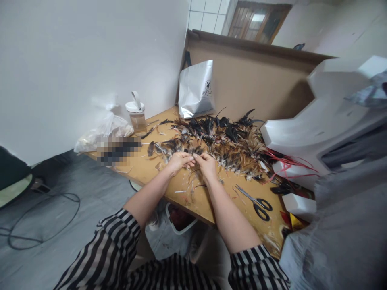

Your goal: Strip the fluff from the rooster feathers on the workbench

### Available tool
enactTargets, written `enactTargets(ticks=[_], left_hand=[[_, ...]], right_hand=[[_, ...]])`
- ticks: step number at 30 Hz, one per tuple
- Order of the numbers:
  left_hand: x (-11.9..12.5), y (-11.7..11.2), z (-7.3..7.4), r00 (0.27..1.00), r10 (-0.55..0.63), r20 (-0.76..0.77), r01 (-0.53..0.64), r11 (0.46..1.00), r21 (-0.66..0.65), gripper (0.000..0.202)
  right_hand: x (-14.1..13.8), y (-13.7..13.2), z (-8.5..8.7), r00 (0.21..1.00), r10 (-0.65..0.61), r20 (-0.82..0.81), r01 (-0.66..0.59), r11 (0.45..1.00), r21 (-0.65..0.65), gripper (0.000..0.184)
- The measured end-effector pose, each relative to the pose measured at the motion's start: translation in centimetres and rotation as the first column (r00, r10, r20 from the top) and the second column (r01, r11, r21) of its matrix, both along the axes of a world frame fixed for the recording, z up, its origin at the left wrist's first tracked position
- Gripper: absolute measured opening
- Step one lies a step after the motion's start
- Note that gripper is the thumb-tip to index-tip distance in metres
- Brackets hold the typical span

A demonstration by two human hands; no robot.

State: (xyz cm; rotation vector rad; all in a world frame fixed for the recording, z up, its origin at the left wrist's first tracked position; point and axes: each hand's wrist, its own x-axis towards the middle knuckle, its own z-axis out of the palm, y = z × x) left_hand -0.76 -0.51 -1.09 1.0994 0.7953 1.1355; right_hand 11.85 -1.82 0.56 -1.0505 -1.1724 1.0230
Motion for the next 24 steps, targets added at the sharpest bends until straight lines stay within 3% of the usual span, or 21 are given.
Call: enactTargets(ticks=[7, 18, 24], left_hand=[[0.02, -0.29, 0.15, 0.999, -0.045, -0.003, 0.045, 0.998, -0.041, 0.027], [0.09, -0.71, 0.82, 0.983, 0.001, -0.186, 0.013, 0.997, 0.075, 0.018], [0.21, -0.51, 0.29, 0.98, 0.041, -0.195, -0.019, 0.994, 0.112, 0.022]], right_hand=[[-0.15, 0.18, -0.43, 0.994, -0.003, -0.112, -0.005, 0.998, -0.063, 0.03], [0.36, 0.1, -0.3, 0.991, 0.01, 0.133, -0.012, 1.0, 0.016, 0.03], [0.15, 0.05, -0.36, 0.987, -0.045, 0.152, 0.039, 0.998, 0.041, 0.032]])
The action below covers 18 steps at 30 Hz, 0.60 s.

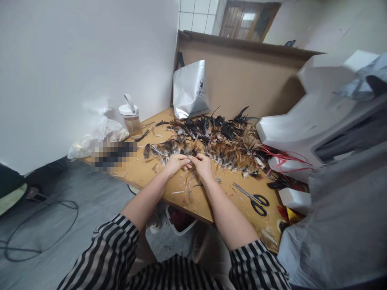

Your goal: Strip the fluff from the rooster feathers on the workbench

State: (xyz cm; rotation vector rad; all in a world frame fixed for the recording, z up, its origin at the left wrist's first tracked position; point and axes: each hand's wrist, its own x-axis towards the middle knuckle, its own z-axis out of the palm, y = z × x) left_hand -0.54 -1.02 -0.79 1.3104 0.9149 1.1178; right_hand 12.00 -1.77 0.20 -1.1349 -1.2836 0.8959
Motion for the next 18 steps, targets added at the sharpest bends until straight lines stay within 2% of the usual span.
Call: enactTargets(ticks=[4, 7, 8, 10, 13, 18], left_hand=[[-0.1, 0.0, 0.0, 0.999, -0.031, 0.006, 0.031, 0.999, 0.017, 0.024], [-0.2, -0.1, 0.2, 0.999, -0.015, 0.039, 0.015, 1.0, -0.013, 0.025], [-0.3, -0.1, 0.3, 0.998, 0.002, 0.068, 0.0, 1.0, -0.031, 0.026], [-0.4, 0.1, 0.4, 0.988, 0.042, 0.146, -0.031, 0.997, -0.076, 0.025], [-0.7, 0.5, 0.4, 0.959, 0.084, 0.269, -0.047, 0.989, -0.14, 0.024], [-1.0, 1.0, 0.2, 0.915, 0.135, 0.381, -0.064, 0.979, -0.191, 0.02]], right_hand=[[0.0, 0.0, 0.2, 0.997, 0.053, -0.062, -0.056, 0.997, -0.058, 0.033], [1.2, 0.5, 0.8, 0.984, 0.099, -0.145, -0.118, 0.985, -0.128, 0.029], [1.9, 0.8, 1.2, 0.982, 0.078, -0.172, -0.102, 0.985, -0.14, 0.028], [3.6, 1.4, 1.8, 0.984, -0.034, -0.176, 0.012, 0.992, -0.124, 0.031], [6.2, 2.3, 2.2, 0.991, -0.13, -0.024, 0.126, 0.982, -0.14, 0.028], [8.0, 3.4, 1.1, 0.953, -0.065, 0.295, 0.109, 0.985, -0.135, 0.023]])
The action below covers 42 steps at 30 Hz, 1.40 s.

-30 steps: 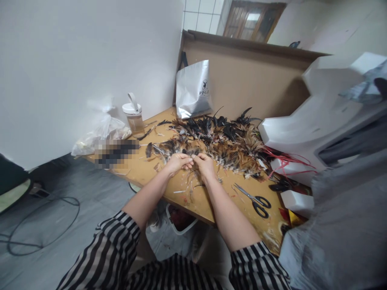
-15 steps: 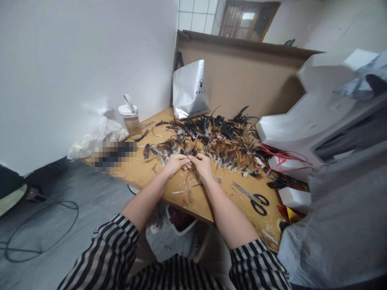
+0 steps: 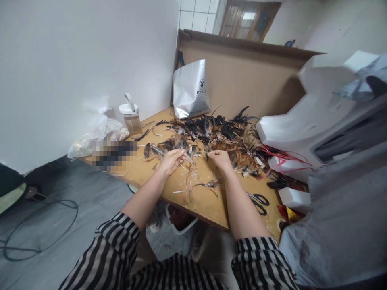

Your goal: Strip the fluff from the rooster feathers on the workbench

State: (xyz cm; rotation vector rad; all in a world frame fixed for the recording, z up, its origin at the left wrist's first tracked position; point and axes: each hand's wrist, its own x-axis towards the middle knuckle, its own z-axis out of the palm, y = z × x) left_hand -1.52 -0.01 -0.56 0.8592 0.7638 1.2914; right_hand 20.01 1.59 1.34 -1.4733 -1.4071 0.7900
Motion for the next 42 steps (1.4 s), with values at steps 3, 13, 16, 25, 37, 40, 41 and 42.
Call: enactTargets(ticks=[3, 13, 16, 25, 37, 40, 41, 42], left_hand=[[-0.1, 0.1, -0.1, 1.0, 0.011, 0.026, -0.011, 1.0, -0.008, 0.02], [-0.1, -0.2, 0.0, 0.998, -0.041, 0.044, 0.041, 0.999, 0.007, 0.02], [-0.1, -0.2, 0.0, 0.998, -0.046, 0.044, 0.046, 0.999, 0.007, 0.019], [-0.1, -0.2, 0.1, 0.999, -0.027, 0.047, 0.028, 0.999, -0.022, 0.017], [0.5, -0.9, 0.2, 0.977, -0.088, -0.195, 0.096, 0.995, 0.034, 0.027], [0.9, -1.2, 0.4, 0.946, -0.066, -0.317, 0.083, 0.996, 0.042, 0.031], [1.0, -1.3, 0.4, 0.937, -0.058, -0.345, 0.081, 0.995, 0.051, 0.031], [1.1, -1.3, 0.4, 0.93, -0.052, -0.365, 0.079, 0.995, 0.061, 0.031]], right_hand=[[-0.6, 0.6, -0.7, 0.986, 0.06, 0.156, -0.057, 0.998, -0.023, 0.022], [-3.5, 0.5, -0.4, 0.755, 0.013, 0.655, -0.064, 0.997, 0.053, 0.018], [-3.7, 0.2, -0.7, 0.69, 0.023, 0.723, -0.073, 0.997, 0.039, 0.015], [-2.6, -1.3, 0.9, 0.726, 0.019, 0.687, -0.275, 0.924, 0.266, 0.018], [-3.5, -4.2, 3.8, 0.446, 0.104, 0.889, -0.486, 0.862, 0.143, 0.017], [-3.7, -4.2, 3.6, 0.42, 0.114, 0.9, -0.451, 0.887, 0.098, 0.019], [-3.8, -4.2, 3.5, 0.419, 0.113, 0.901, -0.435, 0.896, 0.09, 0.019], [-3.8, -4.1, 3.4, 0.417, 0.112, 0.902, -0.422, 0.903, 0.083, 0.02]])
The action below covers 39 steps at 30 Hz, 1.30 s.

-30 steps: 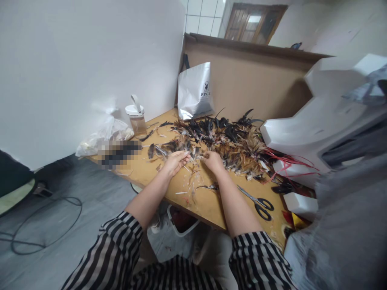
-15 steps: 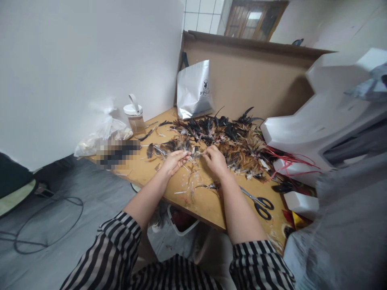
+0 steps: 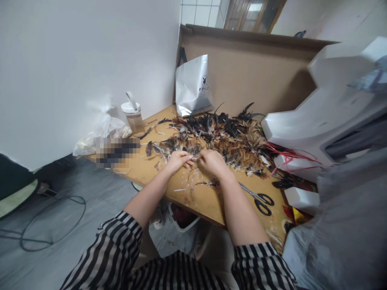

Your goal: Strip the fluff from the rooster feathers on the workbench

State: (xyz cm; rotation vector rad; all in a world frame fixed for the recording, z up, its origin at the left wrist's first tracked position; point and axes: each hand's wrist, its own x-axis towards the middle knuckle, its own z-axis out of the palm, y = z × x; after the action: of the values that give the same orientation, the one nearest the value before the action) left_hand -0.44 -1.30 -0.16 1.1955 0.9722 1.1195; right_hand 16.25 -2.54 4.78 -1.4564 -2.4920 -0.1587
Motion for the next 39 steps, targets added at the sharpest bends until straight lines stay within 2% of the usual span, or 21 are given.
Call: enactTargets(ticks=[3, 7, 12, 20, 23, 25, 27, 29, 33, 36, 39], left_hand=[[0.1, 0.0, -0.1, 0.999, -0.011, -0.032, 0.012, 0.999, 0.035, 0.029], [0.1, 0.2, -0.4, 0.998, -0.025, -0.057, 0.029, 0.998, 0.061, 0.026], [0.1, 0.3, -0.6, 0.998, -0.028, -0.061, 0.031, 0.998, 0.052, 0.024], [0.1, 0.2, -0.6, 0.996, -0.084, -0.03, 0.084, 0.996, -0.008, 0.023], [-0.1, 0.3, -0.5, 0.997, -0.066, 0.026, 0.066, 0.997, -0.024, 0.023], [-0.3, 0.5, -0.5, 0.995, -0.027, 0.099, 0.031, 0.999, -0.045, 0.022], [-0.4, 0.6, -0.4, 0.983, 0.026, 0.18, -0.015, 0.998, -0.066, 0.02], [-0.5, 0.7, -0.3, 0.968, 0.066, 0.242, -0.048, 0.996, -0.081, 0.019], [-0.4, 0.6, -0.1, 0.963, 0.074, 0.259, -0.057, 0.996, -0.072, 0.019], [-0.2, 0.5, -0.1, 0.974, 0.028, 0.223, -0.022, 0.999, -0.03, 0.021], [-0.2, 0.5, -0.3, 0.982, -0.022, 0.189, 0.022, 1.0, 0.0, 0.024]], right_hand=[[0.1, 0.2, -0.1, 1.0, -0.024, 0.003, 0.024, 1.0, 0.001, 0.019], [0.0, 0.3, -0.3, 0.999, 0.004, -0.04, -0.004, 1.0, 0.012, 0.017], [-0.1, 0.6, -0.7, 0.975, 0.033, -0.218, -0.036, 0.999, -0.009, 0.015], [-0.2, 0.8, -0.8, 0.878, 0.08, -0.473, -0.098, 0.995, -0.013, 0.015], [-0.1, 1.0, -0.9, 0.782, 0.055, -0.621, -0.057, 0.998, 0.017, 0.016], [0.0, 1.4, -1.1, 0.663, -0.008, -0.748, 0.052, 0.998, 0.035, 0.019], [0.0, 1.8, -1.5, 0.522, -0.081, -0.849, 0.129, 0.992, -0.015, 0.022], [-0.2, 2.0, -2.1, 0.422, -0.151, -0.894, 0.091, 0.988, -0.124, 0.025], [-1.7, 2.0, -3.1, 0.34, -0.241, -0.909, -0.105, 0.951, -0.291, 0.029], [-2.8, 1.9, -3.6, 0.28, -0.251, -0.926, -0.177, 0.935, -0.307, 0.027], [-3.2, 2.0, -3.9, 0.234, -0.23, -0.945, -0.178, 0.945, -0.274, 0.021]])
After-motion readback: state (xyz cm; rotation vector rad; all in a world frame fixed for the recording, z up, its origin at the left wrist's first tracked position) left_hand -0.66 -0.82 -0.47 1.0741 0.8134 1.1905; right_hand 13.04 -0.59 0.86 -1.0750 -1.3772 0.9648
